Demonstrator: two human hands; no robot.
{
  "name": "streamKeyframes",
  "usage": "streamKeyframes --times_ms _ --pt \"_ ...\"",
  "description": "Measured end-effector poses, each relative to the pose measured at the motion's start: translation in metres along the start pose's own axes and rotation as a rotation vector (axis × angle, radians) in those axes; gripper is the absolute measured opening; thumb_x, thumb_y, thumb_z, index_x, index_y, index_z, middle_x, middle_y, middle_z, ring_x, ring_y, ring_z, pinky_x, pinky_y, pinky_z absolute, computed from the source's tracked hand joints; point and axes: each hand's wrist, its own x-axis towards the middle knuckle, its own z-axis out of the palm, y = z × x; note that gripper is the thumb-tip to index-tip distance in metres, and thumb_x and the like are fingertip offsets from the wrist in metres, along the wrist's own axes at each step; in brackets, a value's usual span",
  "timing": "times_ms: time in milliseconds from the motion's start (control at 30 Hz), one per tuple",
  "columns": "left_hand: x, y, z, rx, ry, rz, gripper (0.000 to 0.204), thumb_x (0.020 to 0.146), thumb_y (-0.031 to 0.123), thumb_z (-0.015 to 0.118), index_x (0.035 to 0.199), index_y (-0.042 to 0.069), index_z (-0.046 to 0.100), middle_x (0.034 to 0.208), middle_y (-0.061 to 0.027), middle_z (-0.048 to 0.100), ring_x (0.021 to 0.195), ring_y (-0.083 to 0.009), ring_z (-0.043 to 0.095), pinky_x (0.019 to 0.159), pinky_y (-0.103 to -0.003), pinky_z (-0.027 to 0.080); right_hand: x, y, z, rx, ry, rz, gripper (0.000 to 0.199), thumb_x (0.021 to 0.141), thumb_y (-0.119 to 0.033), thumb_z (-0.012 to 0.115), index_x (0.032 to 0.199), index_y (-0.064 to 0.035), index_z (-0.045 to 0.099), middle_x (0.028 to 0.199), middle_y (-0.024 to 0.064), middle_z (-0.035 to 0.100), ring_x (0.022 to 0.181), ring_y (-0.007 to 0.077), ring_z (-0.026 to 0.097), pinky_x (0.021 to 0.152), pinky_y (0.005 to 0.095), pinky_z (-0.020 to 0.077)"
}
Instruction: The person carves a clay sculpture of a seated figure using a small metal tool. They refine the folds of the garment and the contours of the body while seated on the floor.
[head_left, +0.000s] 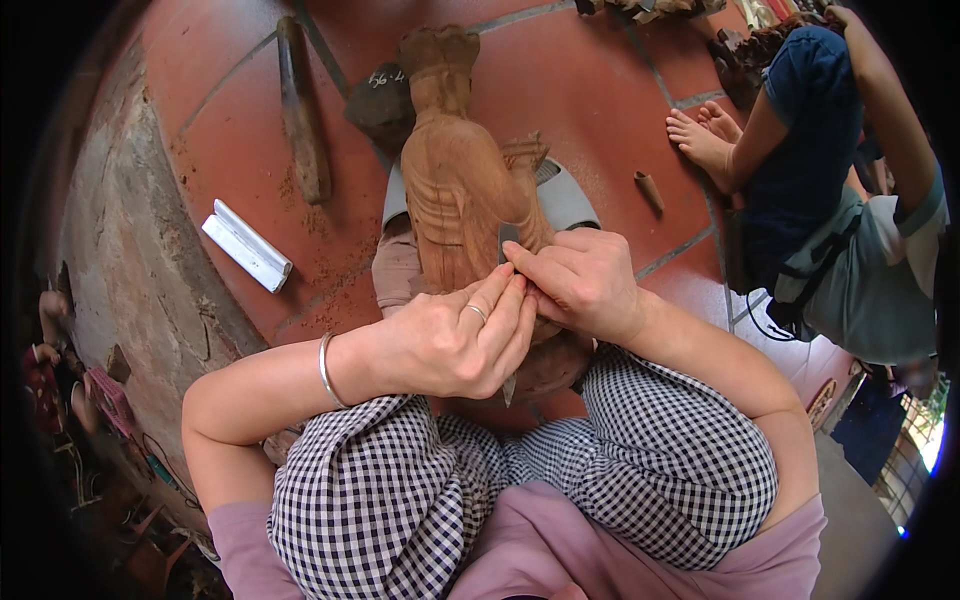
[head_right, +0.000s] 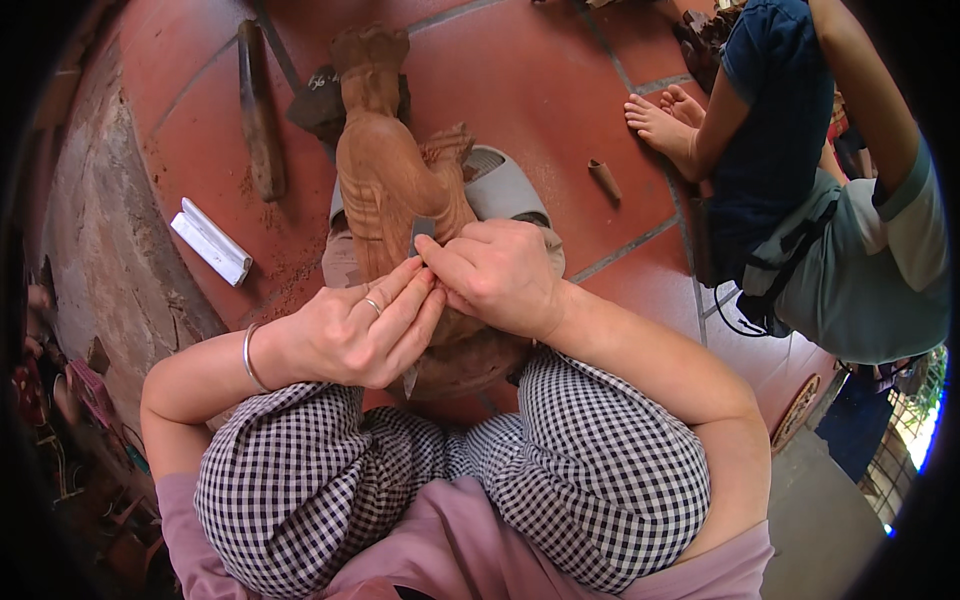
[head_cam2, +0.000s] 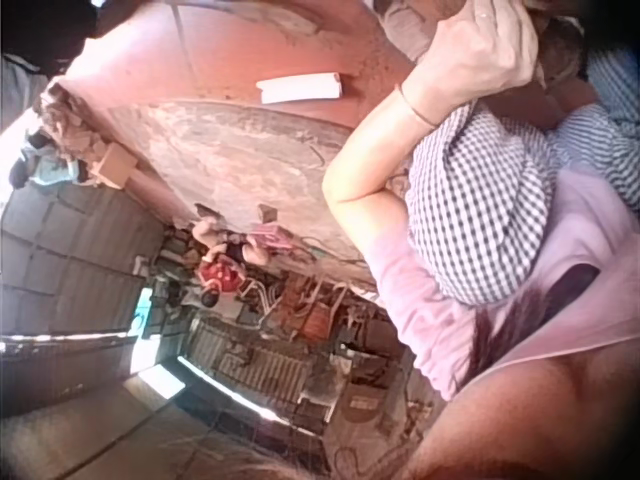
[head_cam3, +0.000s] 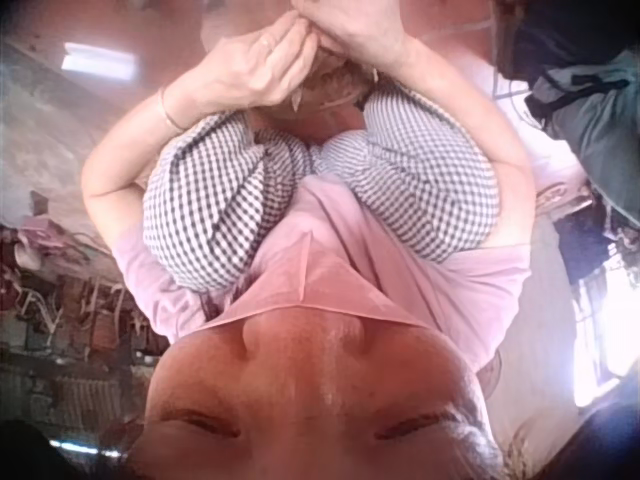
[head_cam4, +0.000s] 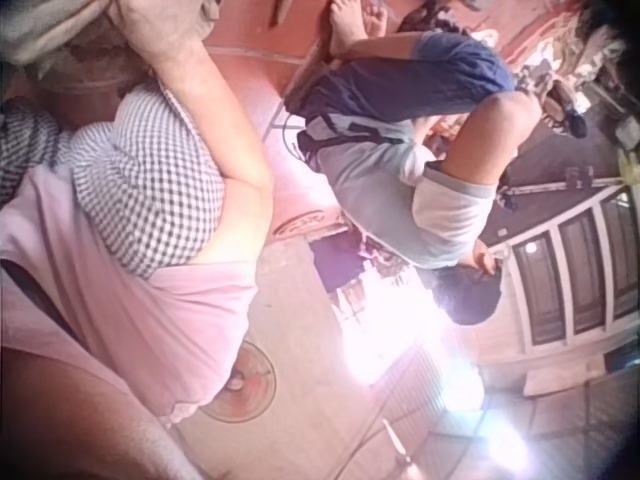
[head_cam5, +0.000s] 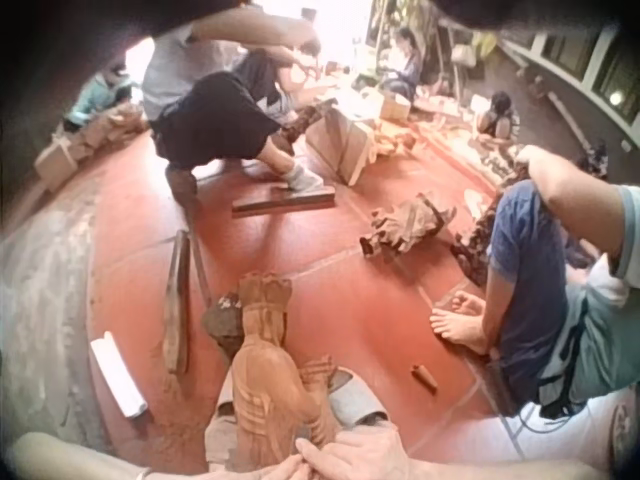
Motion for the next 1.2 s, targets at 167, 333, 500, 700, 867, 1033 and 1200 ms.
streamKeyframes --times_ms 167,333,500,700,867,1033,1200 --pt "0.009 -0.005 0.002 0.042 0.029 -0.041 0.025 0.075 0.008 0.067 0.095 -0.005 0.074 0.096 -0.0191 0.073 0.09 -0.0267 0.076 0.071 -0.028 0.061 0.009 0.008 -0.005 0.014 0.001 0.0 0.034 0.07 -0.015 0.073 0.102 -0.0017 0.072 0.068 0.0006 0.063 0.06 0.0166 0.063 0.052 0.0312 0.0506" --pt "0.008 0.002 0.002 0.041 0.034 -0.025 0.023 0.075 0.008 0.066 0.093 -0.003 0.073 0.094 -0.0179 0.073 0.088 -0.0253 0.075 0.068 -0.026 0.06 -0.001 0.003 0.0 0.017 -0.022 0.017 0.033 0.072 -0.014 0.071 0.102 -0.0015 0.072 0.068 0.0021 0.066 0.06 0.0179 0.064 0.052 0.0307 0.0511" --pt "0.013 -0.01 0.006 0.039 0.069 -0.079 0.023 0.074 0.009 0.067 0.093 -0.002 0.074 0.092 -0.0155 0.074 0.088 -0.0229 0.075 0.068 -0.026 0.059 0.013 0.012 -0.002 0.031 0.01 0.045 0.031 0.071 -0.012 0.071 0.1 -0.0014 0.072 0.068 0.0029 0.066 0.06 0.0183 0.064 0.052 0.0315 0.052" --pt "0.002 -0.011 -0.004 0.013 0.068 -0.025 0.023 0.074 0.009 0.068 0.094 0.0 0.074 0.093 -0.0135 0.074 0.089 -0.0216 0.075 0.064 -0.024 0.058 0.012 0.002 -0.005 0.054 -0.027 0.034 0.033 0.07 -0.015 0.071 0.1 -0.0012 0.071 0.067 0.0011 0.065 0.059 0.0179 0.064 0.052 0.0319 0.0521" --pt "-0.006 -0.015 -0.001 -0.006 0.072 -0.046 0.022 0.075 0.009 0.069 0.094 0.0 0.074 0.096 -0.0126 0.074 0.089 -0.0217 0.075 0.06 -0.023 0.057 0.013 0.0 0.004 0.05 0.01 0.057 0.037 0.068 -0.016 0.073 0.103 -0.0022 0.07 0.067 0.0013 0.064 0.06 0.0171 0.064 0.052 0.0313 0.0517" --pt "-0.006 -0.025 -0.003 -0.026 0.119 -0.02 0.021 0.073 0.009 0.071 0.092 0.0 0.073 0.097 -0.0136 0.073 0.089 -0.0222 0.075 0.064 -0.025 0.06 0.024 0.001 -0.003 0.068 -0.016 0.043 0.037 0.067 -0.012 0.078 0.102 -0.0024 0.074 0.068 0.0035 0.066 0.054 0.0183 0.061 0.048 0.0313 0.0484" --pt "-0.017 -0.028 -0.001 -0.107 0.116 -0.028 0.022 0.074 0.007 0.071 0.094 -0.002 0.072 0.098 -0.0144 0.073 0.091 -0.0227 0.075 0.066 -0.027 0.062 0.019 -0.004 0.006 0.067 0.005 0.09 0.039 0.066 -0.012 0.079 0.104 -0.0023 0.073 0.066 0.004 0.065 0.053 0.0188 0.061 0.048 0.0319 0.0483"
